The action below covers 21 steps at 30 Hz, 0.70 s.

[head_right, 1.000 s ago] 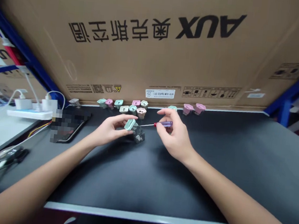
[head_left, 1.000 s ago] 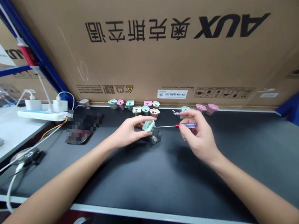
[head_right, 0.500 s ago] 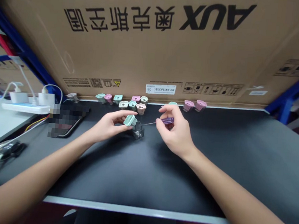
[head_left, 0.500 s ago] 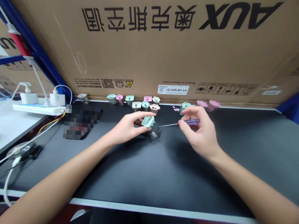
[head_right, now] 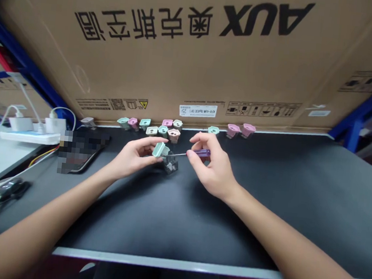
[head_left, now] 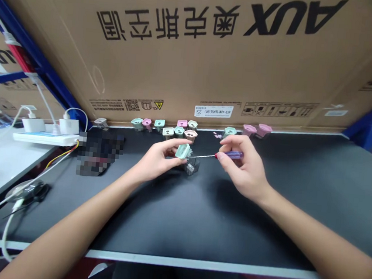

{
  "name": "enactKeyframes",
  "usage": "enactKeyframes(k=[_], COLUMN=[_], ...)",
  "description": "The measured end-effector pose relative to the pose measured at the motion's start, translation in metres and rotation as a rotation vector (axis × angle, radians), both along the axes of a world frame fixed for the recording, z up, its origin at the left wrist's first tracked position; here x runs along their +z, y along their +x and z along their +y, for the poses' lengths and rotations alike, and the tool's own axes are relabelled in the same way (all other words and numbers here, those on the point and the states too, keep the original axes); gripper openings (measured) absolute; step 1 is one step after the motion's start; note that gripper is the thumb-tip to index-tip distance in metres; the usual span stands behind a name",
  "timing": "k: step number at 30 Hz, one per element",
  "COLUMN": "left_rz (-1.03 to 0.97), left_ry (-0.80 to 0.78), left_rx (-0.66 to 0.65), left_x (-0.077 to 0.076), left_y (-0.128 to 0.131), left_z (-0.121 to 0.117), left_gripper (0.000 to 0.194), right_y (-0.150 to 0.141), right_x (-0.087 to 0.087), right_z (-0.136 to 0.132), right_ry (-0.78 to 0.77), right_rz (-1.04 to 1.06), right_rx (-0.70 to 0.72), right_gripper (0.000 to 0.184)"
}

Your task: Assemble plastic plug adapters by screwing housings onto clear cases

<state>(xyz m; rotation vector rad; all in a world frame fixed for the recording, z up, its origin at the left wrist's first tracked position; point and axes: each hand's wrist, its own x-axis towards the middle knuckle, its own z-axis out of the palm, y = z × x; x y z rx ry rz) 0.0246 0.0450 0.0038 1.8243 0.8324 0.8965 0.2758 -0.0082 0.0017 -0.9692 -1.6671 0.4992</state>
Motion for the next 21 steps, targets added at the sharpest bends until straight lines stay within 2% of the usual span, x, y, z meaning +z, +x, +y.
enactKeyframes(k=[21], left_rz=[-0.047], left_ry=[-0.036], left_rx=[0.025], left_x=[-0.0002], left_y=[-0.0007], left_z=[0.0004], left_gripper=[0.052], right_y=[-0.0002], right_x=[-0.0024], right_z=[-0.0006], right_ry=[-0.005], right_rz=[0.008], right_rx=[0.028], right_gripper=[0.020])
